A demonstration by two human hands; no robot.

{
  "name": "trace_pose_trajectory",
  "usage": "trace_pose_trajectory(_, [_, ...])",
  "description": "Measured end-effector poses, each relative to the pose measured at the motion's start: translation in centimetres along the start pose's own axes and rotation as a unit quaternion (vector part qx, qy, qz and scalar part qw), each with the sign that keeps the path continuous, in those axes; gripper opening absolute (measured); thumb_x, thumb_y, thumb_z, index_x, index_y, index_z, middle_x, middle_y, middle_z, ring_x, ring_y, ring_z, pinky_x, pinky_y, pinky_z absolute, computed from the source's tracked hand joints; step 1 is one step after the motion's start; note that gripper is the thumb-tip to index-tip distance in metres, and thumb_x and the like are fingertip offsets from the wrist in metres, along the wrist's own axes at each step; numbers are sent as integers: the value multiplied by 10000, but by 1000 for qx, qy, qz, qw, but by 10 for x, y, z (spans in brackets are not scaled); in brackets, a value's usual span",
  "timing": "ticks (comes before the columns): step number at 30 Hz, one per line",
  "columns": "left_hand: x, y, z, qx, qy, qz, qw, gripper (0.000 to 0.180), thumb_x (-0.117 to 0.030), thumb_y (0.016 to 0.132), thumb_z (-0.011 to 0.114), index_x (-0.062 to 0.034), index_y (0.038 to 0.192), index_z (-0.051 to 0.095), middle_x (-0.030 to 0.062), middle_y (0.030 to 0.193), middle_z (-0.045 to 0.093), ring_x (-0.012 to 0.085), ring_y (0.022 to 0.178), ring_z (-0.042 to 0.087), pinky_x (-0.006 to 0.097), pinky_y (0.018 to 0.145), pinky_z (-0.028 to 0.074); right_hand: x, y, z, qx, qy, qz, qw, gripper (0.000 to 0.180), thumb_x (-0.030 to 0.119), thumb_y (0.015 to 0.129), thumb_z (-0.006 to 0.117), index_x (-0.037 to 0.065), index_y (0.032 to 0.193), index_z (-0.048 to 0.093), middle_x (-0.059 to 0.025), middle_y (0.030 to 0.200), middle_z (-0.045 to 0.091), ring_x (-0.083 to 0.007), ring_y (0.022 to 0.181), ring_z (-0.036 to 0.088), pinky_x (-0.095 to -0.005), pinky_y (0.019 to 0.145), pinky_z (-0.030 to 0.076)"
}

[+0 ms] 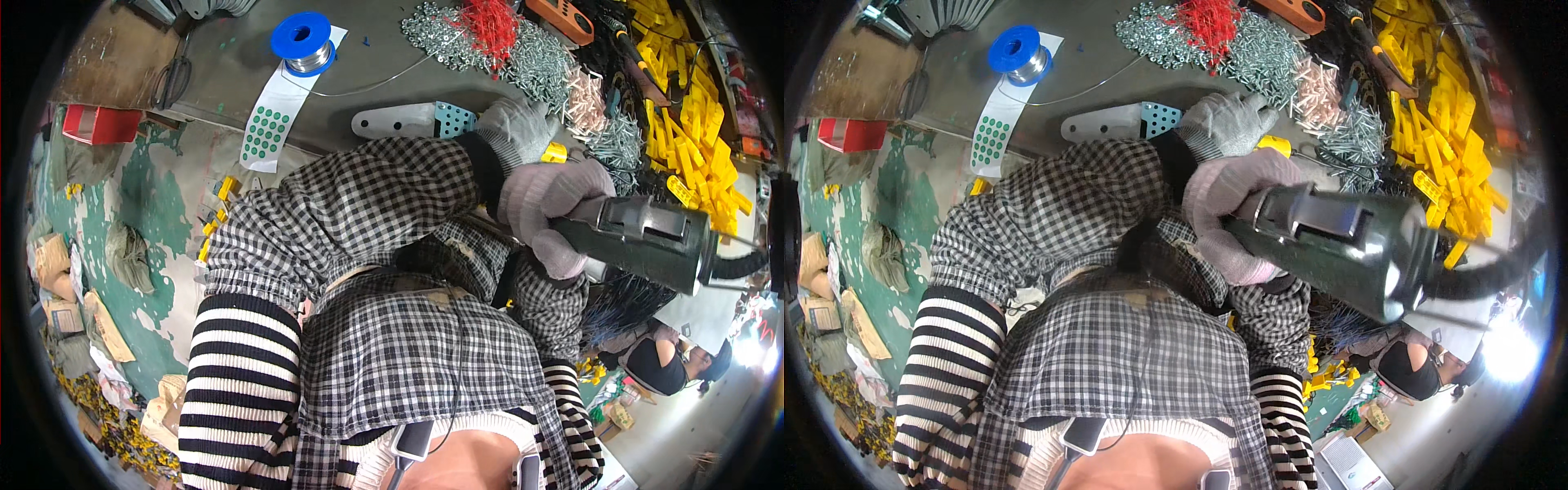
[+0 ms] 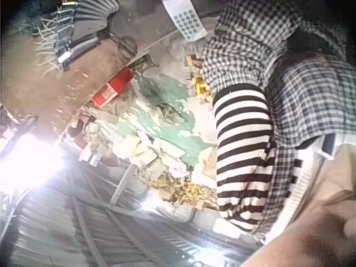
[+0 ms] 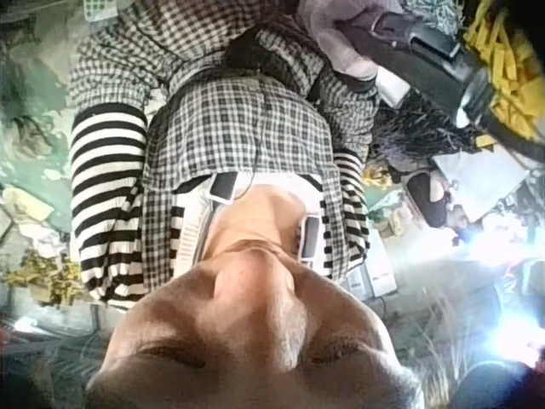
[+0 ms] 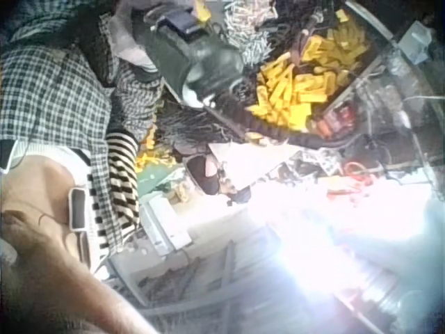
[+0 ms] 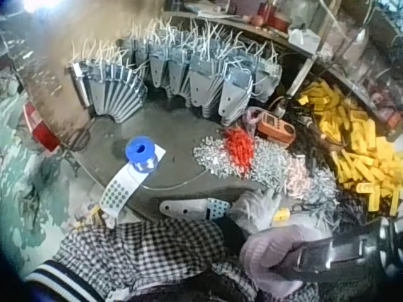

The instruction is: The person assembles heating tools by fitting metal components into plastic handles, driving screws into the casings using an electric screwdriver, and soldering and arranging internal wiring with a soldering iron.

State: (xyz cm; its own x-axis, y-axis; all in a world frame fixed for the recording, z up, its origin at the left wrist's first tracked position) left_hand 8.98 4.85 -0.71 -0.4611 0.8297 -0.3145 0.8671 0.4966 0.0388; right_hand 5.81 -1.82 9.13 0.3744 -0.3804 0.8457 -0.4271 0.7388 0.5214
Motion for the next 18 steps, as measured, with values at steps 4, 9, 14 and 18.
trace_pose_trajectory(4, [-1, -3, -1, 15, -24, -27, 999, 507, -412, 811, 668, -116, 1197, 524, 95, 1148, 529, 282, 1000, 634, 466, 713, 552, 7, -3, 11, -235, -80, 3, 969, 243, 170, 862, 692, 8, 981, 555, -94, 665, 583, -180, 564, 579, -283, 491, 470])
trace_pose_trajectory(9, [-5, -2, 0, 1, -53, -17, 998, 562, -403, 773, 712, -114, 1213, 517, 93, 1151, 543, 256, 1008, 623, 457, 761, 540, 13, 3, -4, -96, -145, -56, 983, 449, 128, 760, 784, 24, 1073, 479, -12, 587, 540, -150, 422, 522, -312, 437, 441])
trace_pose_trajectory(14, [-3, -5, 5, -3, -60, -4, 998, 549, -398, 784, 691, -118, 1224, 517, 82, 1143, 551, 257, 1017, 617, 462, 767, 529, -6, 0, 3, 67, 79, -21, 994, 449, 69, 749, 748, 3, 1088, 461, -8, 603, 540, -142, 404, 513, -318, 418, 445])
trace_pose_trajectory(18, [-2, -6, 1, -11, -19, -29, 999, 506, -400, 811, 647, -124, 1217, 523, 78, 1122, 559, 272, 998, 620, 468, 736, 524, 0, 9, 18, 33, -71, -54, 995, 391, 57, 750, 723, 31, 1036, 457, -11, 598, 536, -150, 409, 513, -314, 427, 461])
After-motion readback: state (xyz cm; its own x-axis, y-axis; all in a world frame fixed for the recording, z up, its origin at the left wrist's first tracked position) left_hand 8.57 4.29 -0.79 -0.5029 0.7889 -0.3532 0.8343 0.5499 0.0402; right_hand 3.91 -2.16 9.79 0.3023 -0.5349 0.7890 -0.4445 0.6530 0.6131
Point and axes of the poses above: each hand's wrist, its own y-axis towards the middle knuckle, its own z-axis out of the palm, x = y × z, the point moved 6 cm from there along y, towards the middle knuckle
